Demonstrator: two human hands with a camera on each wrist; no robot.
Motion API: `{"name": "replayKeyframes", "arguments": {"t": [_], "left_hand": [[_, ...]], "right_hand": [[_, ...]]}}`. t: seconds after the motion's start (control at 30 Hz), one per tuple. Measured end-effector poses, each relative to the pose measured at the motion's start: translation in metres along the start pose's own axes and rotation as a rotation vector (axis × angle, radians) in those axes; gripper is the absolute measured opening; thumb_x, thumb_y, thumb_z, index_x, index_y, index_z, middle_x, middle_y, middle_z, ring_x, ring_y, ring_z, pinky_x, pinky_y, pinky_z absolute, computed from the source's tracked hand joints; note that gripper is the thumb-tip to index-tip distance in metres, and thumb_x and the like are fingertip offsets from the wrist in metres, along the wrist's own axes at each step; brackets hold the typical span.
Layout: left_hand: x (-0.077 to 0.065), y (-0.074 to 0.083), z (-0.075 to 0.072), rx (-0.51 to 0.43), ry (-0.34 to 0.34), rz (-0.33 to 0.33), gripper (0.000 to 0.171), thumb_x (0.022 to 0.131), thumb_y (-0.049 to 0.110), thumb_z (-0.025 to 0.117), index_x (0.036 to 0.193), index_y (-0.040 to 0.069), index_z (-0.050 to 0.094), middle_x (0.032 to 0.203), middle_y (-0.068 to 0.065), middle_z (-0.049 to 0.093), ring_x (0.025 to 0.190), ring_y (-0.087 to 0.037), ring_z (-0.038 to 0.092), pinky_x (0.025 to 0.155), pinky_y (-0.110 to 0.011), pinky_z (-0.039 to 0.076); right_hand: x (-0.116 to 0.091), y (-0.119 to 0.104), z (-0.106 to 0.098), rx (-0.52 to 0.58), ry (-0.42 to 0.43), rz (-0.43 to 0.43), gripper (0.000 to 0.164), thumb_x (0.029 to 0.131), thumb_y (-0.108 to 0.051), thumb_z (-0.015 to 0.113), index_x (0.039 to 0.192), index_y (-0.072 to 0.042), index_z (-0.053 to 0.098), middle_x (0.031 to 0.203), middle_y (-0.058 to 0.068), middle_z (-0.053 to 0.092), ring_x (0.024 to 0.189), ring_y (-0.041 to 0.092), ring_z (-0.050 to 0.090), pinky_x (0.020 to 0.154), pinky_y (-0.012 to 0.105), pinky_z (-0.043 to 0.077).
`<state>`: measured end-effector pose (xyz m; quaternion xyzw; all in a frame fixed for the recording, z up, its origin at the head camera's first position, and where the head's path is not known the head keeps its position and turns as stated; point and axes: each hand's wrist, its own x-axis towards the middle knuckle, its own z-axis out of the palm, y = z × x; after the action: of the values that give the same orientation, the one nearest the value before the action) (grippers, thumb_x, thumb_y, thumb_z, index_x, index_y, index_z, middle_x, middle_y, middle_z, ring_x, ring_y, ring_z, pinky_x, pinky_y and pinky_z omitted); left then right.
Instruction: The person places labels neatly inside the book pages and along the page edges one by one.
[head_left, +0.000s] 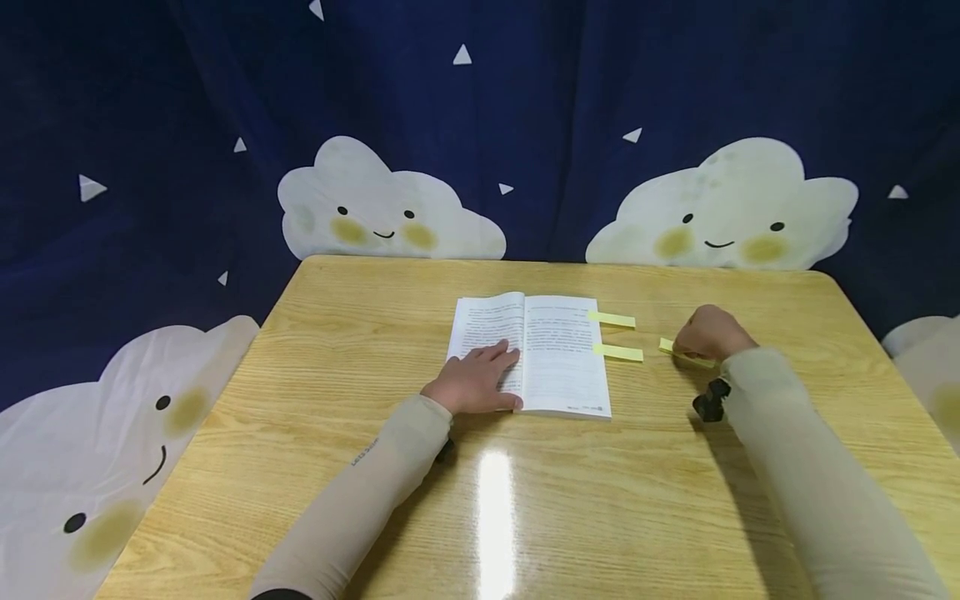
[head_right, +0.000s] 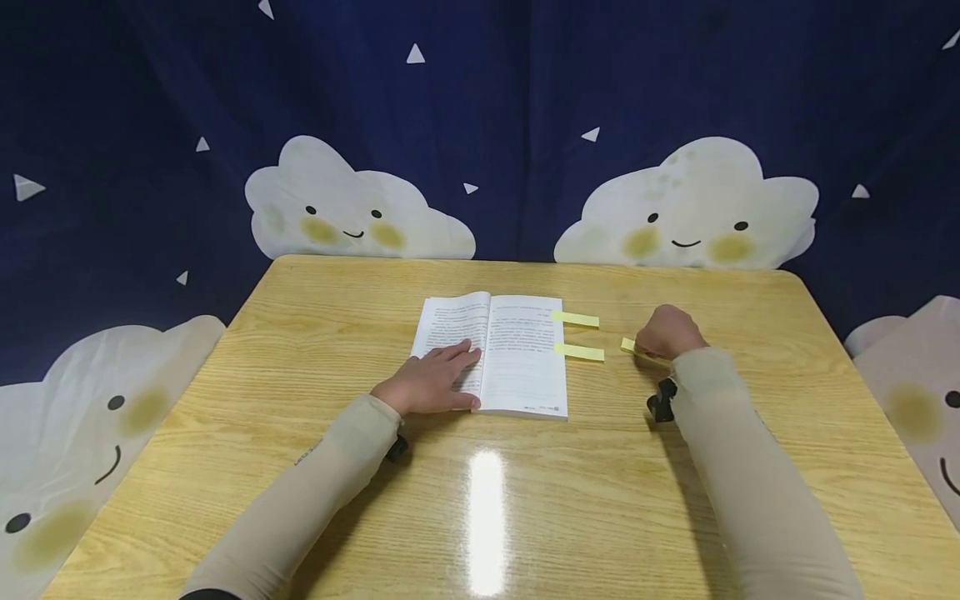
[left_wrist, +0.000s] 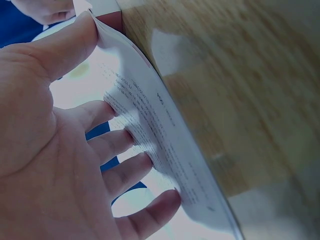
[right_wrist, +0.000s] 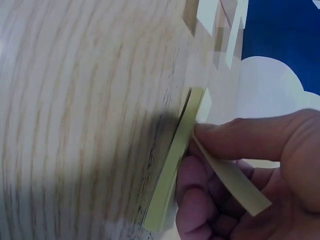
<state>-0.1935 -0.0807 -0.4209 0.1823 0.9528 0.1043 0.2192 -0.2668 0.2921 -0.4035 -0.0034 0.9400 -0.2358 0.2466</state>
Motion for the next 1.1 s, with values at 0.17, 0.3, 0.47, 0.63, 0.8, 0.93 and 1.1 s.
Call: {"name": "replayKeyframes", "arguments": {"t": [0.17,0.3,0.47,0.63,0.8,0.93,1.1], "left_hand": [[-0.0003,0.0007,0.0005,0.002,-0.002,-0.007,0.083,0.092,0.058,0.06,0.159,0.03,0.021,0.169,0.005,0.012,0.155,-0.03,0.021,0.118,-0.064,0.023],[-0.0001,0.0008,0.0009,0.007,-0.003,-0.01,0.083,0.092,0.059,0.06,0.159,0.031,0.021,0.169,0.006,0.012,0.155,-0.03,0.021,0.118,-0.065,0.023],[0.0004,0.0001,0.0005,0.009,-0.004,-0.011,0.083,0.092,0.059,0.059,0.16,0.031,0.021,0.169,0.006,0.012,0.155,-0.03,0.021,0.118,-0.065,0.023],[0.0001,0.0003,-0.0003,0.0,-0.007,-0.007,0.083,0.092,0.059,0.059,0.159,0.031,0.021,0.169,0.006,0.011,0.155,-0.03,0.02,0.118,-0.065,0.023],[0.0001,0.0002,-0.0007,-0.001,-0.006,-0.007,0.083,0.092,0.059,0.059,0.16,0.031,0.021,0.169,0.006,0.011,0.155,-0.03,0.02,0.118,-0.065,0.023],[-0.0004,0.0007,-0.0008,0.003,-0.006,-0.007,0.083,0.092,0.059,0.06,0.159,0.03,0.021,0.169,0.006,0.011,0.155,-0.03,0.021,0.118,-0.065,0.024],[-0.0014,0.0018,-0.0013,0.007,-0.005,-0.005,0.082,0.092,0.059,0.059,0.159,0.03,0.022,0.169,0.006,0.011,0.155,-0.03,0.021,0.118,-0.065,0.024]], "right_hand": [[0.0024,0.0017,-0.0004,0.028,0.007,0.023,0.037,0.08,-0.005,0.056,0.047,-0.019,0.048,0.043,-0.008,0.037,0.043,0.009,0.03,0.05,0.028,0.034],[0.0017,0.0045,-0.0021,0.06,-0.007,0.046,0.036,0.083,-0.008,0.058,0.048,-0.018,0.051,0.044,-0.007,0.04,0.043,0.01,0.034,0.051,0.03,0.037],[-0.0011,0.0041,-0.0043,0.076,-0.018,0.04,0.035,0.087,-0.012,0.057,0.052,-0.014,0.056,0.046,-0.005,0.041,0.043,0.011,0.036,0.053,0.032,0.039],[-0.0012,0.0037,-0.0041,0.096,-0.008,0.038,0.032,0.087,-0.011,0.058,0.055,-0.011,0.059,0.047,-0.005,0.043,0.044,0.01,0.036,0.049,0.029,0.036],[-0.0032,0.0035,-0.0039,0.123,-0.001,0.019,0.031,0.088,-0.011,0.057,0.058,-0.01,0.061,0.048,-0.004,0.045,0.044,0.011,0.037,0.049,0.031,0.038],[-0.0042,0.0039,-0.0036,0.12,-0.001,0.009,0.032,0.089,-0.011,0.056,0.056,-0.011,0.059,0.048,-0.005,0.044,0.044,0.011,0.037,0.051,0.032,0.04],[-0.0044,0.0032,-0.0035,0.1,0.002,0.004,0.029,0.089,-0.011,0.057,0.06,-0.008,0.062,0.05,-0.004,0.05,0.045,0.011,0.042,0.052,0.031,0.042]]}}
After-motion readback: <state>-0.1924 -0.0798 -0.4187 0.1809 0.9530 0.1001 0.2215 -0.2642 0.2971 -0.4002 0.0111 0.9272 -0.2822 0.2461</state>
